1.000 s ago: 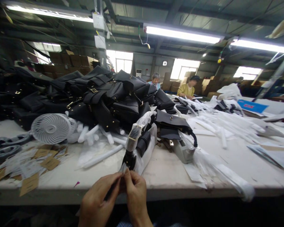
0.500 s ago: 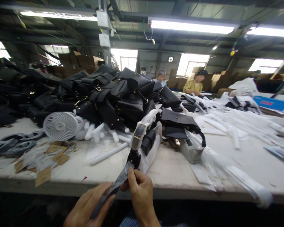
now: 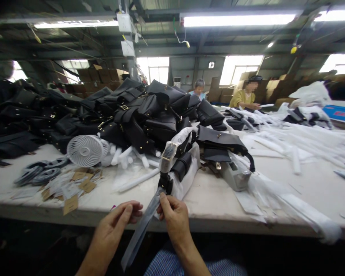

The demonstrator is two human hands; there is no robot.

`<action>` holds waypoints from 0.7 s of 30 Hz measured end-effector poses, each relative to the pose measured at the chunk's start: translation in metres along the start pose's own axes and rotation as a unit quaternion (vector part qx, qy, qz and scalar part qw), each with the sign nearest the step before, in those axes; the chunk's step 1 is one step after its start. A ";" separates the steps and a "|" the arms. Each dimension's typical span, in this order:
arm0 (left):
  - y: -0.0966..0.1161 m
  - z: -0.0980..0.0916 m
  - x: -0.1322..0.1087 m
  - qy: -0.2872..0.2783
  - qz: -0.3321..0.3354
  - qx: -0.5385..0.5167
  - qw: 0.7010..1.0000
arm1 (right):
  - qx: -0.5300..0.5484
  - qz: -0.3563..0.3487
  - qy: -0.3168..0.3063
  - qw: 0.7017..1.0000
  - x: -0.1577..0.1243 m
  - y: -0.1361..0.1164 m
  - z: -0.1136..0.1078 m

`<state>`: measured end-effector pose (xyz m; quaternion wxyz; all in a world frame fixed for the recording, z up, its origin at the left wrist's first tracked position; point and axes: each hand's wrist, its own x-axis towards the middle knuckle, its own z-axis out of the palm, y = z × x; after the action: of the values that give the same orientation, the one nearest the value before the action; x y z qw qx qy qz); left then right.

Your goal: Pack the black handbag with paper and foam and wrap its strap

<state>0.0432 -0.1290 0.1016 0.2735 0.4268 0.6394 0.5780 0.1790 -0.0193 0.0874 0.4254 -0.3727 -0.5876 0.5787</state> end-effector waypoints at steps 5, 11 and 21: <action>0.017 0.030 0.032 -0.133 -0.129 -0.153 0.971 | -0.009 -0.035 -0.008 0.999 0.001 0.003 -0.003; 0.015 0.039 0.034 -0.159 -0.134 -0.144 0.967 | 0.032 -0.004 0.028 0.999 0.001 0.008 -0.010; 0.001 0.055 0.037 -0.075 -0.172 -0.147 0.971 | 0.023 -0.025 0.043 0.998 0.008 0.006 -0.008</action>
<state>0.0715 -0.0689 0.0976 0.4759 0.3080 0.5885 0.5765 0.1835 -0.0087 0.0816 0.4732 -0.3724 -0.5643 0.5648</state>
